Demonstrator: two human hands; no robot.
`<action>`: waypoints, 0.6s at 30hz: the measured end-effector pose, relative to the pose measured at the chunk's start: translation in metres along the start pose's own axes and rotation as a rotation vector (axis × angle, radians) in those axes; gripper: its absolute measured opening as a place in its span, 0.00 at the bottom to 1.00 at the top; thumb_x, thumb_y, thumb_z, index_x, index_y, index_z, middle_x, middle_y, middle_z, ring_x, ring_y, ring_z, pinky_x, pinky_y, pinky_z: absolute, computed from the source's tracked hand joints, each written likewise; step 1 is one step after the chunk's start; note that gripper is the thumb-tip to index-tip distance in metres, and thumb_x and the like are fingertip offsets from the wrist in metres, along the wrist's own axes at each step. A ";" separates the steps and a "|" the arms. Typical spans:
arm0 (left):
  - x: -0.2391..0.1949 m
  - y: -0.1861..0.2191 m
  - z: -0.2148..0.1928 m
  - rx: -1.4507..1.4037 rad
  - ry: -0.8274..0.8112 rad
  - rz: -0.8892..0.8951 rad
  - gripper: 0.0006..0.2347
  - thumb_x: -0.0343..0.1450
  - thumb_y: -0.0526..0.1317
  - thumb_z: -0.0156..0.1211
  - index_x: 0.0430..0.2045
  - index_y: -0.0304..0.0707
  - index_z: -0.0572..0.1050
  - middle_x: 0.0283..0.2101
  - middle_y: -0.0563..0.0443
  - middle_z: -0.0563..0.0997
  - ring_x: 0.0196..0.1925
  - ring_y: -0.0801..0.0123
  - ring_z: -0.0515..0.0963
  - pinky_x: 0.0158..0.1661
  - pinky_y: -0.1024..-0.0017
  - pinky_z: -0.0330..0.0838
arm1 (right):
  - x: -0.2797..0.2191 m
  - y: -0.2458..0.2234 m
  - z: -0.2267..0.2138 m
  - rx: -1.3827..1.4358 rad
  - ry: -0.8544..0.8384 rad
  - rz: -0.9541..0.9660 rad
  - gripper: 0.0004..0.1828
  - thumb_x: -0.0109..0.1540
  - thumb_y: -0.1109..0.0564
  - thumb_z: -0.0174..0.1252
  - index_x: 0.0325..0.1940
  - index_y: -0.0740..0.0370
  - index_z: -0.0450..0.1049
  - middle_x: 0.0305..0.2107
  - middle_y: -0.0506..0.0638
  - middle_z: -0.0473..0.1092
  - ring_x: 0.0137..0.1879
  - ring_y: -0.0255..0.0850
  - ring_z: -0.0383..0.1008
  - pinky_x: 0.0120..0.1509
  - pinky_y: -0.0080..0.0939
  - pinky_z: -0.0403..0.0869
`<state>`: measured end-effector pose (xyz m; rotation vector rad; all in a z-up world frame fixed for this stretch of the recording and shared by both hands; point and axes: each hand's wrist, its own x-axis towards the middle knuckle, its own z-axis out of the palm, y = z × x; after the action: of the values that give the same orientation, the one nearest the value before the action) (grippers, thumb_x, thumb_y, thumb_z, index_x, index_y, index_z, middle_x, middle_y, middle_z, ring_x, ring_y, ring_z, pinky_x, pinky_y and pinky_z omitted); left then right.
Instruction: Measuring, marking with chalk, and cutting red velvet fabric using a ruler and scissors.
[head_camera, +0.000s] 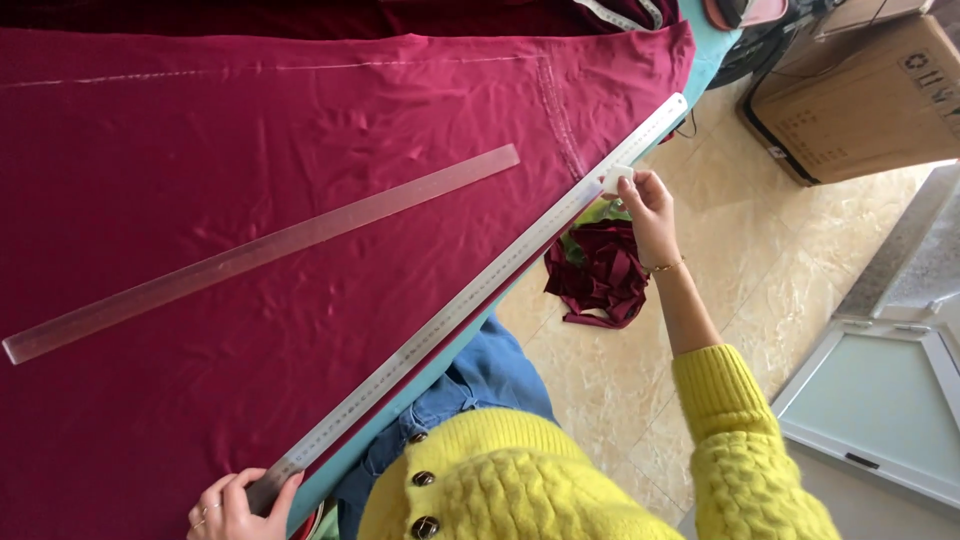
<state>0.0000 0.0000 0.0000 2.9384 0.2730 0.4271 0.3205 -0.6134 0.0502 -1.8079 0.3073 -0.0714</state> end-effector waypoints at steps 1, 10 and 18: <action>-0.004 -0.003 0.003 0.004 -0.003 0.001 0.20 0.60 0.61 0.78 0.32 0.50 0.82 0.43 0.55 0.79 0.41 0.53 0.81 0.39 0.55 0.74 | 0.002 0.003 -0.002 0.003 -0.001 0.004 0.09 0.71 0.49 0.57 0.46 0.55 0.70 0.40 0.44 0.75 0.46 0.33 0.80 0.44 0.26 0.74; -0.024 -0.026 0.025 0.034 -0.051 -0.063 0.23 0.57 0.64 0.75 0.31 0.49 0.83 0.40 0.57 0.80 0.43 0.64 0.80 0.52 0.58 0.77 | 0.015 0.026 -0.006 0.111 -0.105 0.013 0.09 0.71 0.52 0.57 0.47 0.59 0.69 0.32 0.49 0.76 0.38 0.32 0.78 0.49 0.30 0.78; -0.020 -0.028 0.029 -0.122 -0.006 -0.043 0.23 0.56 0.59 0.77 0.26 0.40 0.76 0.35 0.56 0.80 0.39 0.60 0.81 0.50 0.53 0.74 | 0.011 0.015 0.004 0.121 -0.088 -0.041 0.08 0.71 0.54 0.55 0.46 0.60 0.67 0.40 0.58 0.78 0.42 0.39 0.80 0.54 0.37 0.81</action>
<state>-0.0150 0.0196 -0.0377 2.8093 0.2981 0.4135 0.3292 -0.6161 0.0333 -1.6918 0.1996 -0.0381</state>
